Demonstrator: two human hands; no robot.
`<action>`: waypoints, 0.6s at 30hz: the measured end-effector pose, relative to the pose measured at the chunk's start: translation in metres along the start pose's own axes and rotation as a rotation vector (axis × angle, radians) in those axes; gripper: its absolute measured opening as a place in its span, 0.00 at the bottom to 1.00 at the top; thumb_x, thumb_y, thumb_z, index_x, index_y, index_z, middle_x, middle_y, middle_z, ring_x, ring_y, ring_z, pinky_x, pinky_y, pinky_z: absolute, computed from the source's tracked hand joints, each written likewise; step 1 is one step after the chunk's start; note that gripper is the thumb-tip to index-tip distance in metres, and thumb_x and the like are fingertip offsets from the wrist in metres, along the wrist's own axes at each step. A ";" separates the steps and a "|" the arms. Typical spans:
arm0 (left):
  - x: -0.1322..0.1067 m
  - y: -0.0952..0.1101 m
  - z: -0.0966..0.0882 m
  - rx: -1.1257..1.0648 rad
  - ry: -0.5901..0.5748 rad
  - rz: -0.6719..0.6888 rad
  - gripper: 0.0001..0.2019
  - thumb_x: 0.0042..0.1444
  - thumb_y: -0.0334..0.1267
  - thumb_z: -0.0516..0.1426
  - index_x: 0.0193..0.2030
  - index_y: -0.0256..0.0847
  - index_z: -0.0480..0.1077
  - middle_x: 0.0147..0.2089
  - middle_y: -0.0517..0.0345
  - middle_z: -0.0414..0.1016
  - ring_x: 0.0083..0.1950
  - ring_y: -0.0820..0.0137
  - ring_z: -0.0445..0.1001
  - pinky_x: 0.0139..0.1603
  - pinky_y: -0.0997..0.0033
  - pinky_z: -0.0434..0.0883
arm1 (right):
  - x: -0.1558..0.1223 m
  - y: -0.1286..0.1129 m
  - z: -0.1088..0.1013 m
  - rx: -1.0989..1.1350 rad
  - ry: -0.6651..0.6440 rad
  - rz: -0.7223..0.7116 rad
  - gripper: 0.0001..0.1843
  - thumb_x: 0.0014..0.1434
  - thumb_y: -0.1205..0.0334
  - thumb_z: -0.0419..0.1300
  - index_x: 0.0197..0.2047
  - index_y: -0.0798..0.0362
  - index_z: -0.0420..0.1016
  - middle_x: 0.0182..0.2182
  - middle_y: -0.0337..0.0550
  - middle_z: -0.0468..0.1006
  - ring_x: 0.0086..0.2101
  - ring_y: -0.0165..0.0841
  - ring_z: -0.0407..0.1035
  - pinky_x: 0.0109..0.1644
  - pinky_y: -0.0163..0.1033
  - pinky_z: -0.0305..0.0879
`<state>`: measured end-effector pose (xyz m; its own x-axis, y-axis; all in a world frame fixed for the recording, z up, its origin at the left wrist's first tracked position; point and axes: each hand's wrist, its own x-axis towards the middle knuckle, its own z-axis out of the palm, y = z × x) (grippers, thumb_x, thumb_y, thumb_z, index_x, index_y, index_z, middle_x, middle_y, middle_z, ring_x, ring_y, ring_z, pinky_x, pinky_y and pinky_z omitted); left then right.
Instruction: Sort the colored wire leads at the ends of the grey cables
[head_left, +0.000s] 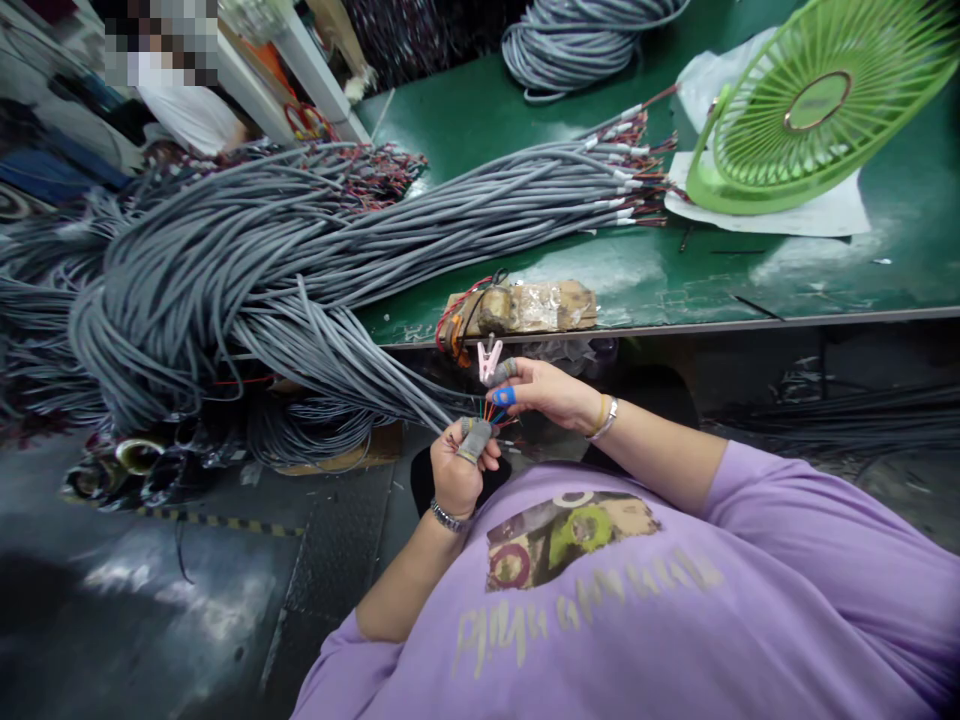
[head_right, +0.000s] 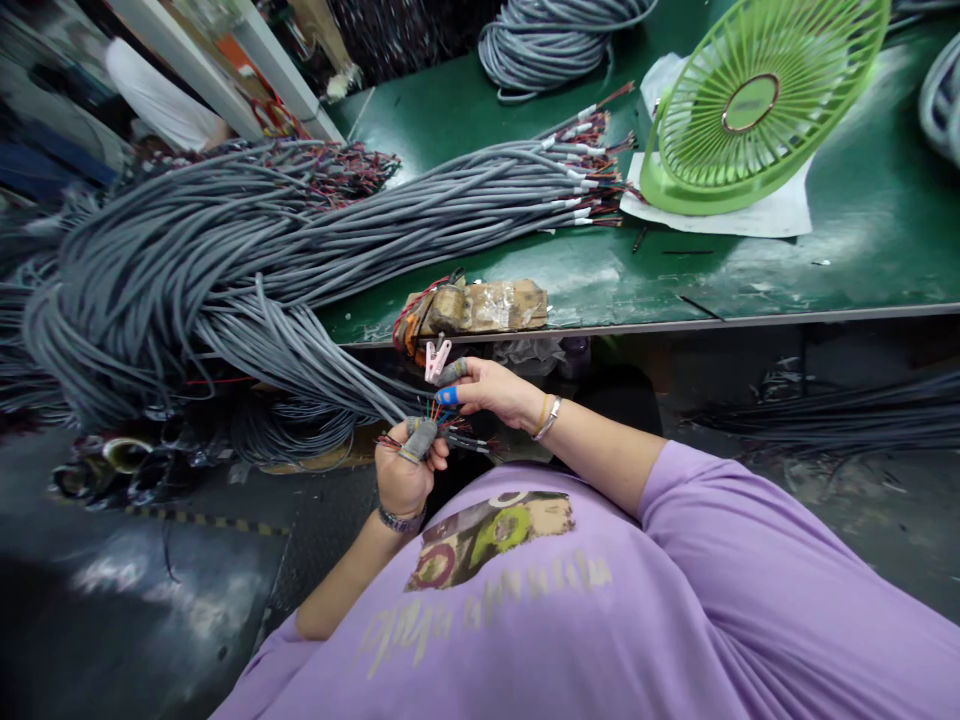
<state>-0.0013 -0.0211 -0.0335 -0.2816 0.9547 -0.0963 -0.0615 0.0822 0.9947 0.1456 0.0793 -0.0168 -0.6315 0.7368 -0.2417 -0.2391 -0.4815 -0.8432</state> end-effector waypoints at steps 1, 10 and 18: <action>0.000 0.000 0.000 0.011 -0.005 -0.001 0.15 0.54 0.46 0.60 0.23 0.37 0.69 0.18 0.61 0.71 0.14 0.79 0.64 0.14 0.80 0.57 | 0.000 0.001 0.000 -0.007 0.013 -0.026 0.18 0.42 0.66 0.70 0.36 0.55 0.69 0.30 0.39 0.76 0.29 0.26 0.71 0.29 0.29 0.65; 0.003 -0.002 0.001 0.143 -0.034 -0.019 0.17 0.55 0.47 0.59 0.21 0.38 0.69 0.16 0.60 0.69 0.15 0.79 0.63 0.16 0.79 0.58 | -0.001 0.008 -0.003 -0.166 -0.055 -0.270 0.17 0.42 0.68 0.66 0.36 0.54 0.66 0.28 0.36 0.72 0.29 0.26 0.66 0.37 0.35 0.66; 0.004 -0.003 -0.001 0.172 -0.026 -0.030 0.17 0.55 0.46 0.59 0.21 0.37 0.69 0.17 0.60 0.70 0.15 0.79 0.63 0.16 0.80 0.57 | -0.011 0.013 -0.006 -0.637 0.021 -0.627 0.07 0.50 0.67 0.62 0.35 0.52 0.72 0.33 0.42 0.74 0.38 0.34 0.67 0.48 0.43 0.65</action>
<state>-0.0027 -0.0182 -0.0368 -0.2569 0.9580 -0.1272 0.0956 0.1562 0.9831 0.1544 0.0677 -0.0278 -0.5073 0.7874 0.3501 -0.0769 0.3633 -0.9285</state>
